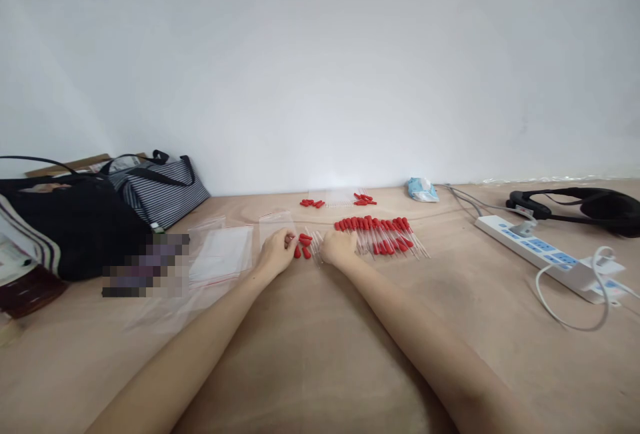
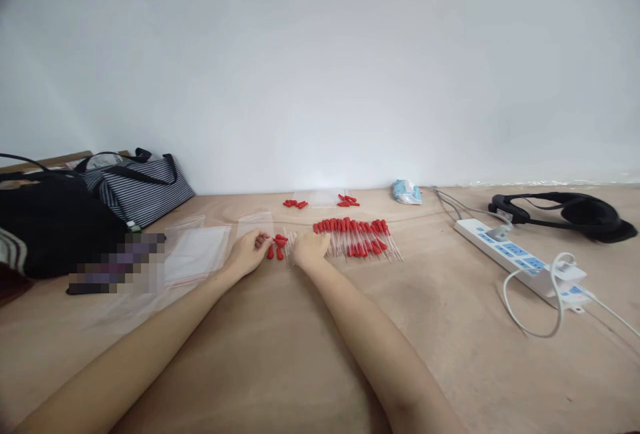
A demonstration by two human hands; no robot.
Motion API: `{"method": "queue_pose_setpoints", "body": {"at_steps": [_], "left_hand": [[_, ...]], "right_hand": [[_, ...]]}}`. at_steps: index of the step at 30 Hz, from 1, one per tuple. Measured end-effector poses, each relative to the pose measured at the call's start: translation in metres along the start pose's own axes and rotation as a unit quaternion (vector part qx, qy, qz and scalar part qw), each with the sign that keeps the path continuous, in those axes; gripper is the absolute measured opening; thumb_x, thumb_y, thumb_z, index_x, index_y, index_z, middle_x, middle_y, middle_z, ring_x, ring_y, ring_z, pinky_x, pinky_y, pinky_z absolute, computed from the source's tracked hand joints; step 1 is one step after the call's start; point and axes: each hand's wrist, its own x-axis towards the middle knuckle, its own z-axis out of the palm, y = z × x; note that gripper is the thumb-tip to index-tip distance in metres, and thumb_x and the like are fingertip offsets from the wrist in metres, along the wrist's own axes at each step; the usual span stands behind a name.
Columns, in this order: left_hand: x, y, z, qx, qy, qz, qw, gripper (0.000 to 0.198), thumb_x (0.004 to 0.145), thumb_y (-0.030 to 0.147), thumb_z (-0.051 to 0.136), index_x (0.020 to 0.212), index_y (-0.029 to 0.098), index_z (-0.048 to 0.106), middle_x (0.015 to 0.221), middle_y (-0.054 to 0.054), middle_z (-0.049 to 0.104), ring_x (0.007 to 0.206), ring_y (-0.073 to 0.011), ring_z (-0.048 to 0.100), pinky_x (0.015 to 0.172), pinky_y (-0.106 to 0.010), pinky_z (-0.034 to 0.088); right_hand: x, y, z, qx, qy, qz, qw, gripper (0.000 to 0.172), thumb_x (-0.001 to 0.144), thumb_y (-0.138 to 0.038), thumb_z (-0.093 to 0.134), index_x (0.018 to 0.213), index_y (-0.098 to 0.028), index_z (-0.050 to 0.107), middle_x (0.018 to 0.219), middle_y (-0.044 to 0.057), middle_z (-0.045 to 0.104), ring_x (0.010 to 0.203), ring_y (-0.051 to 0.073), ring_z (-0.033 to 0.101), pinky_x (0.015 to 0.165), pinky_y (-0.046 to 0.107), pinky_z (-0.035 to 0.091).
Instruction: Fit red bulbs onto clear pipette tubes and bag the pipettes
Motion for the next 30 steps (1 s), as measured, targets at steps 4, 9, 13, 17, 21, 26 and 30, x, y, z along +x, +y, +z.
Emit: {"method": "queue_pose_setpoints", "body": {"at_steps": [4, 9, 13, 17, 21, 26, 30], "left_hand": [[-0.021, 0.004, -0.009, -0.051, 0.051, 0.014, 0.997, 0.021, 0.077, 0.022, 0.045, 0.096, 0.015, 0.047, 0.082, -0.005, 0.059, 0.070, -0.0148, 0.058, 0.064, -0.027, 0.047], [-0.060, 0.014, -0.022, -0.106, -0.110, 0.146, 0.977, 0.020, 0.079, 0.022, 0.045, 0.097, 0.018, 0.051, 0.084, -0.003, 0.060, 0.074, -0.0139, 0.056, 0.068, -0.027, 0.047], [-0.073, 0.021, -0.025, -0.064, -0.154, 0.173, 0.971, 0.020, 0.076, 0.017, 0.047, 0.093, 0.018, 0.057, 0.084, -0.004, 0.060, 0.074, -0.0147, 0.055, 0.068, -0.028, 0.046], [-0.070, 0.027, -0.020, -0.039, -0.153, 0.177, 0.972, 0.020, 0.075, 0.021, 0.051, 0.091, 0.019, 0.063, 0.084, -0.004, 0.057, 0.073, -0.0150, 0.055, 0.068, -0.027, 0.045], [-0.067, 0.031, -0.010, -0.050, -0.138, 0.160, 0.976, 0.016, 0.079, 0.023, 0.048, 0.079, 0.018, 0.063, 0.080, -0.002, 0.057, 0.072, -0.0146, 0.054, 0.067, -0.027, 0.043], [-0.069, 0.038, -0.002, -0.102, -0.146, 0.130, 0.975, 0.011, 0.084, 0.022, 0.042, 0.084, 0.017, 0.053, 0.077, 0.001, 0.058, 0.071, -0.0135, 0.054, 0.066, -0.026, 0.041], [-0.071, 0.041, -0.001, -0.113, -0.154, 0.137, 0.972, 0.010, 0.085, 0.022, 0.041, 0.085, 0.018, 0.050, 0.077, 0.001, 0.057, 0.071, -0.0134, 0.054, 0.065, -0.025, 0.040]], "right_hand": [[-0.015, 0.017, -0.004, -0.002, 0.040, -0.039, 0.998, 0.026, 0.081, -0.023, 0.039, 0.092, -0.008, 0.057, 0.096, 0.018, 0.060, 0.092, 0.026, 0.054, 0.077, 0.038, 0.030], [-0.042, 0.068, -0.003, 0.105, 0.092, -0.204, 0.969, 0.016, 0.084, -0.017, 0.033, 0.085, -0.013, 0.049, 0.086, 0.010, 0.058, 0.076, 0.018, 0.051, 0.067, 0.030, 0.034], [-0.060, 0.099, 0.003, 0.161, 0.085, -0.279, 0.943, 0.014, 0.085, -0.016, 0.035, 0.086, -0.015, 0.049, 0.082, 0.007, 0.056, 0.073, 0.016, 0.050, 0.066, 0.028, 0.036], [-0.071, 0.104, 0.007, 0.147, 0.084, -0.330, 0.929, 0.026, 0.085, -0.013, 0.033, 0.106, -0.017, 0.049, 0.093, 0.009, 0.054, 0.084, 0.017, 0.050, 0.073, 0.031, 0.036], [-0.078, 0.096, 0.004, 0.159, 0.075, -0.340, 0.924, 0.022, 0.085, -0.014, 0.036, 0.097, -0.018, 0.054, 0.088, 0.006, 0.055, 0.082, 0.015, 0.050, 0.076, 0.032, 0.034], [-0.082, 0.089, 0.001, 0.201, 0.079, -0.329, 0.919, 0.014, 0.085, -0.018, 0.040, 0.087, -0.018, 0.054, 0.082, 0.004, 0.056, 0.080, 0.014, 0.050, 0.073, 0.030, 0.032], [-0.083, 0.088, 0.003, 0.205, 0.086, -0.327, 0.919, 0.014, 0.085, -0.018, 0.040, 0.086, -0.018, 0.054, 0.080, 0.003, 0.056, 0.079, 0.014, 0.049, 0.072, 0.029, 0.031]]}}
